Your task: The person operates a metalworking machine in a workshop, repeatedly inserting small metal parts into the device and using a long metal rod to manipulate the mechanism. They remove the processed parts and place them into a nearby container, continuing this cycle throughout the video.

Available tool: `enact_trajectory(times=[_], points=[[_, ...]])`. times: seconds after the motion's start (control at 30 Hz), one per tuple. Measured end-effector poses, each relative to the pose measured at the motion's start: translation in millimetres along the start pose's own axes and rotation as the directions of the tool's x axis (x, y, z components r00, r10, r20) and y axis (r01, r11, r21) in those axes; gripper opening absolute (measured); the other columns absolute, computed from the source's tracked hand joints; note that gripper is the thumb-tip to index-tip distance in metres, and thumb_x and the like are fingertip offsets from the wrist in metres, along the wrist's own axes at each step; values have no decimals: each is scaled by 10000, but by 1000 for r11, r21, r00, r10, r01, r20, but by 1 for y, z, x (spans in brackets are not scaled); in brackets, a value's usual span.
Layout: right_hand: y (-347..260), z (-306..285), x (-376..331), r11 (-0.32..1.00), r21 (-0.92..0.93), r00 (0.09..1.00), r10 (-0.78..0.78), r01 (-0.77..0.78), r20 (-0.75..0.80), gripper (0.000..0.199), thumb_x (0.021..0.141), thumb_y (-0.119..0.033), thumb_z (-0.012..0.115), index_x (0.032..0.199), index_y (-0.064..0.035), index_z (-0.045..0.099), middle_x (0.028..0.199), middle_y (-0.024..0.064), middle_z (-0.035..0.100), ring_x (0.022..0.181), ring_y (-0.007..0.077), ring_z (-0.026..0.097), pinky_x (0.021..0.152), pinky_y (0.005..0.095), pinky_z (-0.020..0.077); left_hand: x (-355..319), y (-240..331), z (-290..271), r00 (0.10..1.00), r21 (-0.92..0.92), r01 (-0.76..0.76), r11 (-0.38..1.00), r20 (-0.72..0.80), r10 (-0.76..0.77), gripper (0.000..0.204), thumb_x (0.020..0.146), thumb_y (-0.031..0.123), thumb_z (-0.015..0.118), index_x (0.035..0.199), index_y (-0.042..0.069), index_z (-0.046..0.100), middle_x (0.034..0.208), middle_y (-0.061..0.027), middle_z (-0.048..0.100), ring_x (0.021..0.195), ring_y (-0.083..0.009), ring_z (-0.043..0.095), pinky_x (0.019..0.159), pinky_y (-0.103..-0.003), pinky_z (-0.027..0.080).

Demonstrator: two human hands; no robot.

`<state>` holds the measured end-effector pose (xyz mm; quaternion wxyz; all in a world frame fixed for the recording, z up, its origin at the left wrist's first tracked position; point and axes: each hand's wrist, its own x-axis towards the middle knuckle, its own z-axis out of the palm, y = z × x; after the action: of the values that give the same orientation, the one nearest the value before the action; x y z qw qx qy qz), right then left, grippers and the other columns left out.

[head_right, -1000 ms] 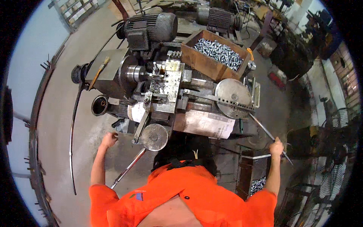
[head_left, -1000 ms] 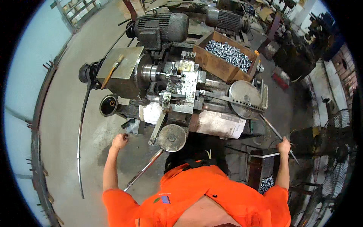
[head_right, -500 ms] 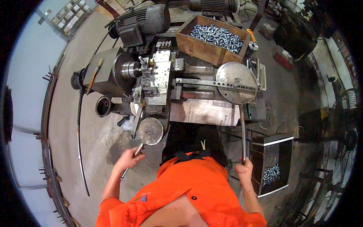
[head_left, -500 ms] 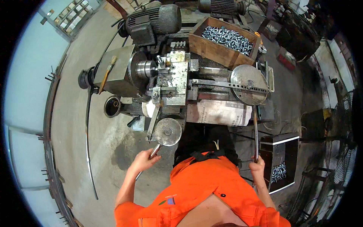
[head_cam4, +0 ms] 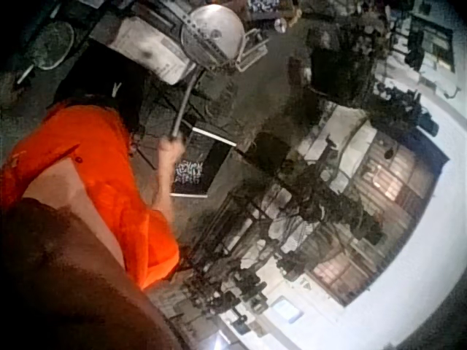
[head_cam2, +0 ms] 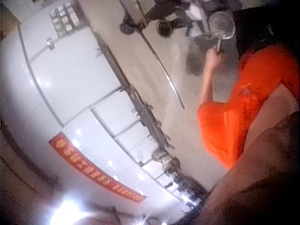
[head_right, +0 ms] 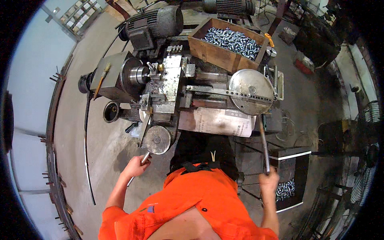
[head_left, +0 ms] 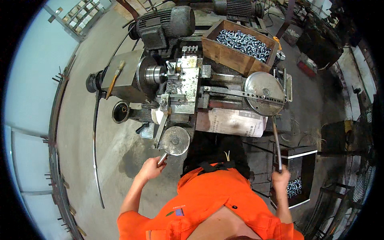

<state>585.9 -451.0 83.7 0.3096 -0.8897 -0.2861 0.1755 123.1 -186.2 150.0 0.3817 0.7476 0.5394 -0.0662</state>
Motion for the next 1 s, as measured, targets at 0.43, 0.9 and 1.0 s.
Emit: enact_trajectory(times=[0.43, 0.9, 1.0], points=[[-40, -40, 126, 767, -565, 798, -529, 304, -289, 712, 553, -131, 574, 1245, -16, 452, 1236, 205, 452, 1154, 384, 397, 1010, 453, 284, 84, -130, -65, 942, -312, 47, 949, -304, -146, 350, 827, 239, 608, 1000, -64, 600, 851, -134, 652, 754, -195, 617, 711, -306, 474], [-32, 8, 49, 934, -194, 936, -328, 301, -130, 311, 587, -137, 565, 855, 2, 639, 882, 166, 635, 864, 337, 577, 802, 390, 446, 191, -189, 12, 633, 130, 496, 859, -732, -254, 517, 867, 488, 423, 729, 30, 620, 728, -208, 630, 695, -390, 618, 617, -479, 484], [-30, 15, 54, 952, -165, 959, -273, 257, -76, 304, 583, -129, 564, 848, 1, 641, 894, 172, 633, 872, 341, 577, 814, 389, 444, 205, -189, 30, 558, 47, 449, 892, -795, -239, 495, 860, 460, 433, 718, 24, 620, 737, -220, 626, 696, -398, 618, 625, -481, 488]])
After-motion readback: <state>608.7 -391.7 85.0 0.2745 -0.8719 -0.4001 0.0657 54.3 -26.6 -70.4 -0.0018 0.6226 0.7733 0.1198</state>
